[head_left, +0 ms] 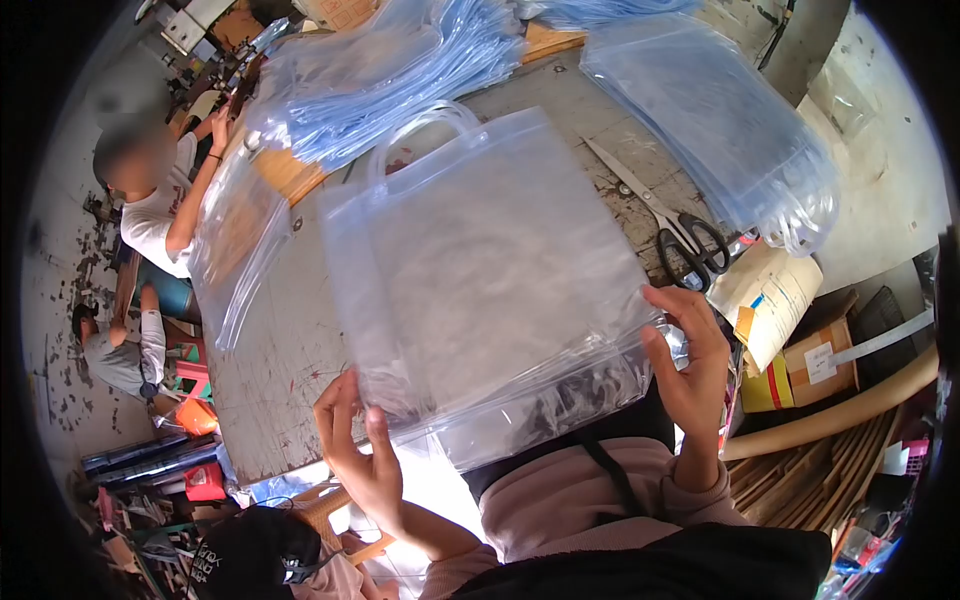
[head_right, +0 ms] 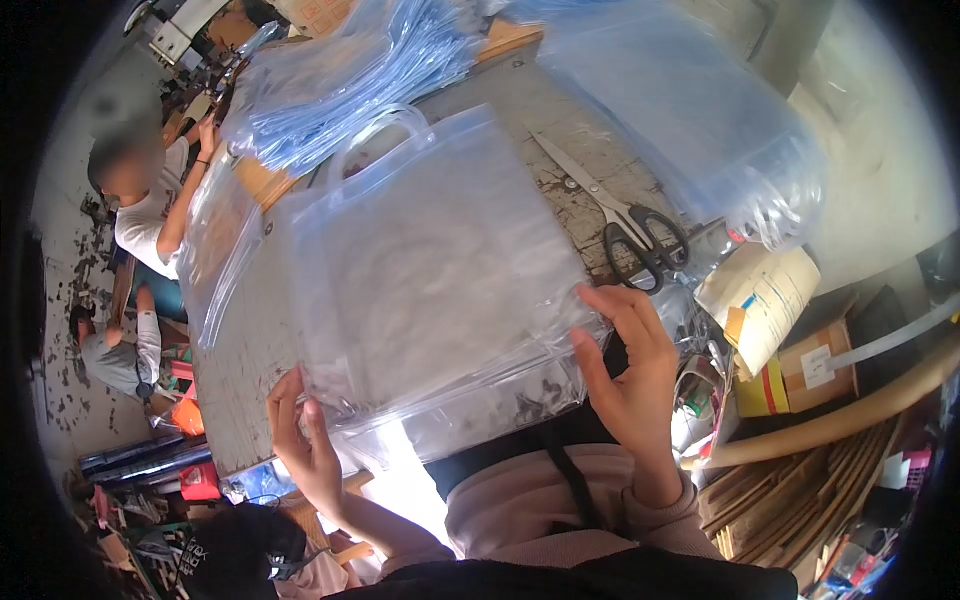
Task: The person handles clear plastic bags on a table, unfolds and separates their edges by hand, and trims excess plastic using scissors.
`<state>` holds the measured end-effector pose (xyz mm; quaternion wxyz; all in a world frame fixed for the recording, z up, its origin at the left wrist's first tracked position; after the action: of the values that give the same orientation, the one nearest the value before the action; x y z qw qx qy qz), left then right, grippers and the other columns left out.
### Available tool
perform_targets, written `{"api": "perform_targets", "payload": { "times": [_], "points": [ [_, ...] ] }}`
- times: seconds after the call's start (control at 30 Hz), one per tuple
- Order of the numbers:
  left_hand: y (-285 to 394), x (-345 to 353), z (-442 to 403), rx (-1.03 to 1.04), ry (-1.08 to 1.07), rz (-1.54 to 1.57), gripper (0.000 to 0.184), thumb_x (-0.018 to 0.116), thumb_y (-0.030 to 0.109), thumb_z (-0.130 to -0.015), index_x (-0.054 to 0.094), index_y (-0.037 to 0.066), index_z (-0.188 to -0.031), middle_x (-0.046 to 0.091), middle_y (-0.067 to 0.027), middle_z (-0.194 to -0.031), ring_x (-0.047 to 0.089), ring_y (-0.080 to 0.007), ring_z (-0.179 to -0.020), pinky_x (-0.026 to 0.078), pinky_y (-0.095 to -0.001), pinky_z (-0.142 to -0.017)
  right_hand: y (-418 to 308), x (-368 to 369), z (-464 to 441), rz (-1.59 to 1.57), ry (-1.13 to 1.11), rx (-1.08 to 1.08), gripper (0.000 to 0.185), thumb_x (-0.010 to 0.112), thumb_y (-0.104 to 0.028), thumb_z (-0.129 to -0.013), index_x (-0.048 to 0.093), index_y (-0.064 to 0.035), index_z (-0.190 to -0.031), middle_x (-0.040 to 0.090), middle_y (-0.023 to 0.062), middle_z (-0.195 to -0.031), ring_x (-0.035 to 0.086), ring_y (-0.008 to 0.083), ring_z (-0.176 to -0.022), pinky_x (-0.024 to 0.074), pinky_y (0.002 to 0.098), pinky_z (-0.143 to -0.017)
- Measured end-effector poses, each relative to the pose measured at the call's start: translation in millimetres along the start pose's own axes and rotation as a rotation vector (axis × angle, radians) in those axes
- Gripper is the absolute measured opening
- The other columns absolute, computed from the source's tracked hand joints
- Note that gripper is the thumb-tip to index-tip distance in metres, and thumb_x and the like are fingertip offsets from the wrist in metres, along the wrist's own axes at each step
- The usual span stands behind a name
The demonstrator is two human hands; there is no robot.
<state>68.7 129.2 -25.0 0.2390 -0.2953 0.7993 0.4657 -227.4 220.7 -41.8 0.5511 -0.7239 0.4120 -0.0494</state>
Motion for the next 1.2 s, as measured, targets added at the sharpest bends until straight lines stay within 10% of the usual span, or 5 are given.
{"api": "perform_targets", "payload": {
  "times": [0.17,0.3,0.47,0.77,1.2],
  "points": [
    [55,21,-6,0.252,-0.340,0.448,0.053,0.064,0.038,-0.082,0.060,-0.002,-0.116,0.055,-0.0177,-0.119,0.049,-0.0298,-0.117,0.040,-0.0409,-0.094,-14,9,7,0.320,-0.087,-0.078,0.032,0.065,-0.008,-0.079,0.059,0.0005,-0.109,0.053,0.0169,-0.112,0.053,0.0337,-0.103,0.0430,0.0370,-0.086],
    [88,67,13,0.426,-0.577,0.080,0.051,0.070,0.028,-0.076,0.059,0.001,-0.117,0.053,-0.0124,-0.126,0.045,-0.0296,-0.124,0.031,-0.0456,-0.102,-40,21,7,0.561,-0.024,-0.236,0.037,0.068,-0.011,-0.078,0.057,0.0006,-0.111,0.044,0.0184,-0.123,0.040,0.0407,-0.117,0.0377,0.0435,-0.092],
    [85,87,24,0.384,-0.547,0.052,0.049,0.070,0.023,-0.076,0.056,0.000,-0.118,0.049,-0.0128,-0.130,0.043,-0.0306,-0.125,0.030,-0.0482,-0.103,-15,50,0,-0.370,-0.234,0.162,0.017,0.057,0.003,-0.085,0.055,0.0026,-0.101,0.060,0.0131,-0.094,0.065,0.0154,-0.081,0.0528,0.0243,-0.062],
    [74,88,19,0.273,-0.391,0.158,0.060,0.072,0.013,-0.070,0.050,-0.002,-0.123,0.044,-0.0165,-0.134,0.041,-0.0353,-0.127,0.031,-0.0498,-0.103,-3,60,-3,-0.450,-0.300,0.340,0.010,0.051,0.004,-0.088,0.051,0.0034,-0.098,0.060,0.0091,-0.092,0.066,0.0152,-0.084,0.0530,0.0228,-0.063],
    [75,87,18,0.210,-0.357,0.301,0.007,0.058,-0.002,-0.067,0.051,0.001,-0.066,0.050,-0.0160,-0.112,0.048,-0.0401,-0.119,0.041,-0.0502,-0.096,1,61,0,-0.494,-0.305,0.370,0.012,0.058,-0.001,-0.087,0.054,0.0010,-0.098,0.062,0.0072,-0.087,0.064,0.0118,-0.078,0.0504,0.0217,-0.061]
  ]
}}
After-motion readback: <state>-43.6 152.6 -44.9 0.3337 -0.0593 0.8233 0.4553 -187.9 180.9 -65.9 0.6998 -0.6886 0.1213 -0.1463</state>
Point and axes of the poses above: each hand's wrist, its own z-axis away from the middle knuckle, its own x-axis out of the palm, y = z × x, the point moved 5 cm from there along -z, towards the middle knuckle
